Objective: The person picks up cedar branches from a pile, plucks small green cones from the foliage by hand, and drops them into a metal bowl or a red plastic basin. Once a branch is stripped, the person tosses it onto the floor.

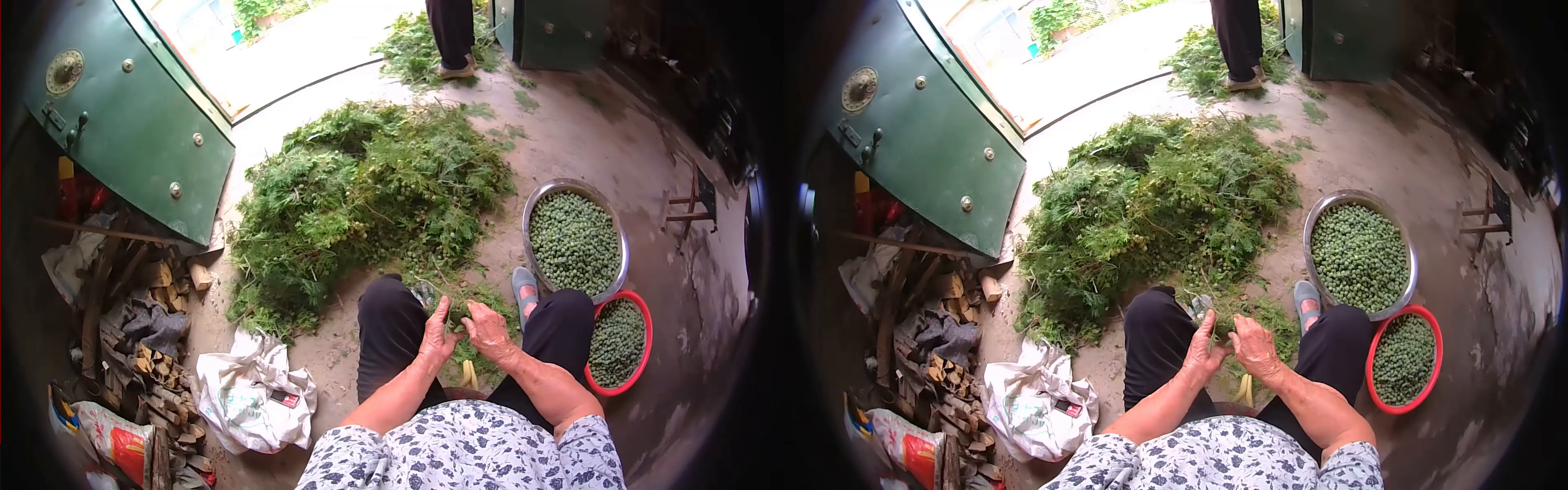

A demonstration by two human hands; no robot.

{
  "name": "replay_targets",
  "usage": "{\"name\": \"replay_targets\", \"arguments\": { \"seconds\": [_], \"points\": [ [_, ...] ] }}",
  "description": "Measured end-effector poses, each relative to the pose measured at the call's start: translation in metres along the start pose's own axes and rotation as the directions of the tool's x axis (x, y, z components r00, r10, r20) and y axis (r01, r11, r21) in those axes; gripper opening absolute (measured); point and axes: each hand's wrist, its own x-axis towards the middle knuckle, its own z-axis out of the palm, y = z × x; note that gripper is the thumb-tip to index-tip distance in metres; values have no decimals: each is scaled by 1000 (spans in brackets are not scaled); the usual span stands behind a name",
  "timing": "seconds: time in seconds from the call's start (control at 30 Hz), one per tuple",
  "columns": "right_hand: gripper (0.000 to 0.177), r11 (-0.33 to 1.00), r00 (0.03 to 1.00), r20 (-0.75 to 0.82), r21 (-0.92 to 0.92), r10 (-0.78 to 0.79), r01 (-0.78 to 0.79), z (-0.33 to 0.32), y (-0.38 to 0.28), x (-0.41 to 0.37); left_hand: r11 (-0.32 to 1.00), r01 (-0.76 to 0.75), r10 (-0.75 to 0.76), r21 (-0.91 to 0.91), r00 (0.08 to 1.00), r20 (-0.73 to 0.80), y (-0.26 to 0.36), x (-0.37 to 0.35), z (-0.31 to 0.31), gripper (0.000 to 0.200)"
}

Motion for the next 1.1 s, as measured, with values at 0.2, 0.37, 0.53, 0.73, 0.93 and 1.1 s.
{"name": "replay_targets", "arguments": {
  "seconds": [0.2, 0.37, 0.53, 0.73, 0.93, 1.1],
  "points": [
    [35, 975, 983, 7, 124, 183, -182, -22, 1, 16, 979, -57, 64, 194, 997, -32, -1, -2, 4, 40],
    [35, 982, 983, -62, 78, 176, -171, -22, 15, 18, 670, -331, 469, 665, 883, -33, -8, 4, -6, 37],
    [25, 986, 987, -62, 83, 149, -143, -19, 13, 16, 561, -393, 494, 728, 865, 86, -3, 3, -9, 34],
    [39, 992, 991, 112, 94, 78, -89, -11, 9, 11, 787, -194, 166, 586, 981, 101, -7, -6, 2, 35],
    [44, 997, 991, 136, 82, -14, 2, 2, 2, 1, 916, -66, 63, 395, 998, 20, -4, -12, 10, 22],
    [44, 990, 995, 93, 143, -24, 11, 2, -1, -1, 967, -37, 53, 251, 997, -54, 3, -11, 16, 11]
  ]
}}
